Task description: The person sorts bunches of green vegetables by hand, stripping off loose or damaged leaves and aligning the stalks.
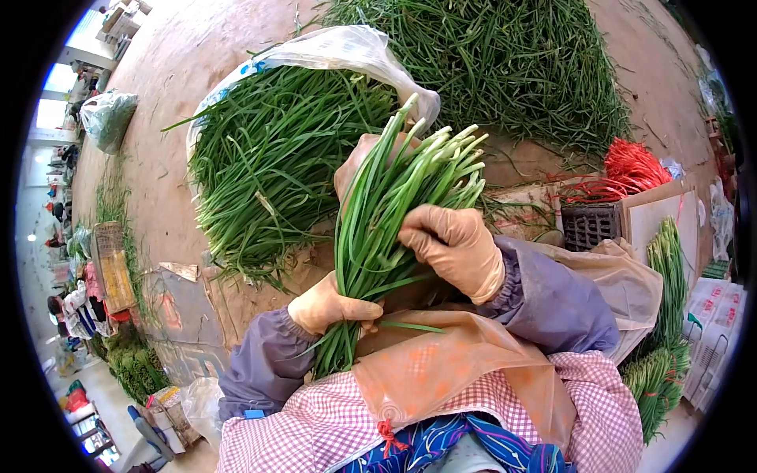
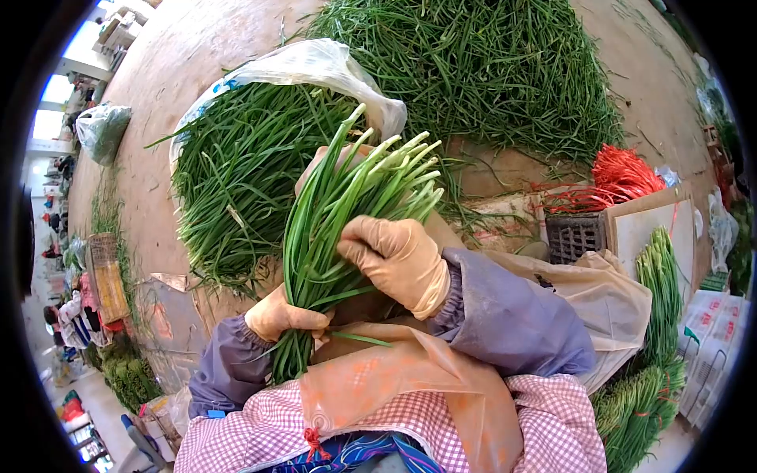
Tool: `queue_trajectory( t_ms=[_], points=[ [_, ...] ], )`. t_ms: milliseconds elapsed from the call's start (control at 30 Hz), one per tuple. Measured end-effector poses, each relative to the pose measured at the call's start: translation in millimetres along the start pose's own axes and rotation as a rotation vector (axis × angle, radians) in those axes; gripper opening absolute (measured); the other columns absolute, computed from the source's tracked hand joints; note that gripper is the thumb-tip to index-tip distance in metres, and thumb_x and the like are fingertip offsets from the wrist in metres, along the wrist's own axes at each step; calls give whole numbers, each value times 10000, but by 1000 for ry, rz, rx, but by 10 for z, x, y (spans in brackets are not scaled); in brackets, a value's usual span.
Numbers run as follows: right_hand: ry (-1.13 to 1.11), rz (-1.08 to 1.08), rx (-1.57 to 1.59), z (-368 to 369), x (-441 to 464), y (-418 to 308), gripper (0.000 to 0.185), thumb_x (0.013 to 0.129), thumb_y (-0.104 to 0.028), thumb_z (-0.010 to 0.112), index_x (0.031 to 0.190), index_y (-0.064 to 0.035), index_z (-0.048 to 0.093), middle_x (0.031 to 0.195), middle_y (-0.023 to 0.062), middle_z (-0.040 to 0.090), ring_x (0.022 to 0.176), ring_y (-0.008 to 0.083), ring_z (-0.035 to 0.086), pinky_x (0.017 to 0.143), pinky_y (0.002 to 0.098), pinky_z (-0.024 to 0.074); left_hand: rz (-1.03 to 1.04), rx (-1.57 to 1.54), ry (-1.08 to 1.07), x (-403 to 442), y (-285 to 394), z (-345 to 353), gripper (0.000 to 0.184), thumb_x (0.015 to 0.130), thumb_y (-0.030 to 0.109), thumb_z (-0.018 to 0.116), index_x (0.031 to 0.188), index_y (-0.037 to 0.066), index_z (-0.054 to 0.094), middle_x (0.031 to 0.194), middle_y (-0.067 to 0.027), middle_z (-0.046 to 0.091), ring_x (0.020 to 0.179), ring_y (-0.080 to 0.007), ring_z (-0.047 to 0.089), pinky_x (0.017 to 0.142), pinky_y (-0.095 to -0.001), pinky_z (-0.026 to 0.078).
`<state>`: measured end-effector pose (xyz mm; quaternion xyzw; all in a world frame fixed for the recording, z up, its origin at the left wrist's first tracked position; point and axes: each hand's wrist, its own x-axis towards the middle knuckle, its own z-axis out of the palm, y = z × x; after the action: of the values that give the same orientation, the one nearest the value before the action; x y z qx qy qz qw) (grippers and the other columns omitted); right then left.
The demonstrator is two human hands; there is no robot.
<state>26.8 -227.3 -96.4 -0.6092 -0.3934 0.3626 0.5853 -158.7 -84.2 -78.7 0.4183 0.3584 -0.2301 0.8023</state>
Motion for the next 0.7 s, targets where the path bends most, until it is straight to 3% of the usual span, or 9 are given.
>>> queue_trajectory(
  t_ms=[67, 200, 233, 300, 400, 433, 467, 533, 700],
  points=[
    [-162, -75, 17, -32, -31, -24, 85, 904, -92, 687, 917, -9, 673, 660, 3, 600, 579, 61, 556, 522, 233, 458, 24, -14, -3, 0, 12, 16, 290, 733, 53, 749, 988, -2, 622, 774, -76, 610, 588, -181, 594, 562, -328, 540],
    [-621, 157, 357, -297, -73, -237, 106, 892, -90, 684, 882, 15, 670, 676, 44, 635, 567, 95, 568, 528, 254, 467, 50, -5, -74, 71, -61, -99, 326, 736, 57, 737, 1032, 6, 609, 762, -77, 602, 584, -185, 587, 556, -335, 534],
    [-665, 145, 393, -452, -76, -273, 122, 860, -101, 692, 851, 17, 661, 731, 61, 661, 679, 122, 609, 614, 262, 488, 49, 6, -98, 90, -93, -143, 342, 735, 56, 733, 1048, 9, 604, 759, -77, 598, 584, -187, 586, 554, -336, 533],
    [-446, 8, 713, -744, -164, -174, 86, 829, -73, 699, 782, -9, 664, 779, 89, 691, 671, 135, 638, 589, 281, 500, 14, -32, -74, 74, -99, -138, 360, 732, 48, 719, 1069, 14, 597, 754, -77, 587, 583, -183, 568, 552, -338, 531],
    [160, -297, 1282, -1171, -257, -214, 211, 972, -133, 536, 770, -81, 503, 532, -83, 306, 427, 56, 348, 445, 269, 402, -9, -87, -46, 29, -81, -106, 392, 733, 35, 696, 1108, 15, 583, 751, -75, 567, 582, -176, 540, 551, -339, 530],
    [155, -238, 717, -1558, -228, -107, 69, 990, -116, 501, 956, -82, 550, 566, -65, 437, 460, 69, 433, 504, 253, 422, -10, -105, -37, 18, -76, -95, 404, 734, 30, 689, 1122, 14, 577, 750, -74, 560, 582, -173, 530, 551, -339, 530],
    [450, 46, 96, -1692, -206, -15, 177, 953, -91, 554, 1127, -68, 573, 766, 4, 613, 620, 109, 576, 635, 235, 480, 4, -125, -60, 18, -80, -90, 419, 736, 33, 686, 1138, 15, 568, 751, -73, 555, 579, -170, 521, 548, -342, 529],
    [455, -26, -533, -1423, -256, 75, 433, 877, -100, 677, 1286, -30, 553, 1229, 145, 601, 1136, 201, 573, 950, 329, 483, 34, -167, -104, 33, -85, -85, 451, 740, 39, 680, 1171, 17, 550, 753, -73, 547, 574, -166, 505, 542, -347, 527],
    [-61, -607, -958, -403, -316, -94, 581, 728, -135, 729, 1291, -178, 591, 1388, 132, 504, 1256, 297, 509, 1083, 493, 360, 32, -214, -53, 43, -67, -32, 309, 767, 10, 669, 1061, 13, 578, 759, -81, 570, 537, -152, 504, 485, -339, 488]
  ],
)
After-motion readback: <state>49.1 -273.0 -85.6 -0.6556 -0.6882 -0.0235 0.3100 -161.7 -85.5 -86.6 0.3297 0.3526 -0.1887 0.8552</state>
